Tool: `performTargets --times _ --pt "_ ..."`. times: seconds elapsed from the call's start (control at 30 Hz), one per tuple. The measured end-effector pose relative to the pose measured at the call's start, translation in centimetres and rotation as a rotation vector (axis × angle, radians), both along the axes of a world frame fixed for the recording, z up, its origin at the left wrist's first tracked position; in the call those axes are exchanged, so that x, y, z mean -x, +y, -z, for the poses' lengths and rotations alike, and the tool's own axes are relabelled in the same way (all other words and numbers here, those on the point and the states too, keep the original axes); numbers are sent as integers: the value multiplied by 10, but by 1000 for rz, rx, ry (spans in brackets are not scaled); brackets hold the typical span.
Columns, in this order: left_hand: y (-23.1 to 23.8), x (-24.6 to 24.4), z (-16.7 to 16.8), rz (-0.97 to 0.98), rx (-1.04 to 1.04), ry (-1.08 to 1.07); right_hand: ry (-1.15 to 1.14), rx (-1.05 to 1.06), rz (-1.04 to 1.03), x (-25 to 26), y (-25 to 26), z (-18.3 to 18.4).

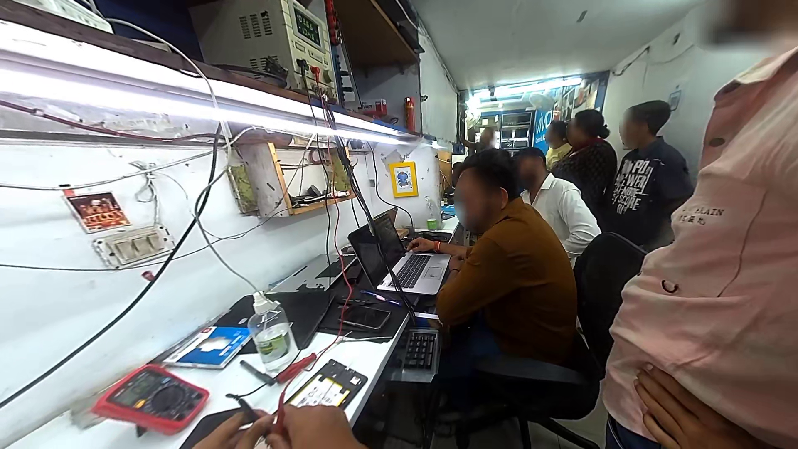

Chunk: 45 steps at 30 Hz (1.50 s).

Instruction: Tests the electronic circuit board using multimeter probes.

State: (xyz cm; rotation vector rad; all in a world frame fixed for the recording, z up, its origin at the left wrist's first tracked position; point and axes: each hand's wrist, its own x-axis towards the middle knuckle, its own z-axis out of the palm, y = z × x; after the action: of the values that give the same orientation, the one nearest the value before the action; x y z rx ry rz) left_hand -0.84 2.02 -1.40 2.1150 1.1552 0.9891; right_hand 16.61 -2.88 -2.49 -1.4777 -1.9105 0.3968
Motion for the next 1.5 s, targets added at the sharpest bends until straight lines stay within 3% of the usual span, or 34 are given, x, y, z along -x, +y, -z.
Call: performTargets --times 1.5 --pt "-2 -2 -3 -4 0 25 -3 -6 -1 0 0 1"
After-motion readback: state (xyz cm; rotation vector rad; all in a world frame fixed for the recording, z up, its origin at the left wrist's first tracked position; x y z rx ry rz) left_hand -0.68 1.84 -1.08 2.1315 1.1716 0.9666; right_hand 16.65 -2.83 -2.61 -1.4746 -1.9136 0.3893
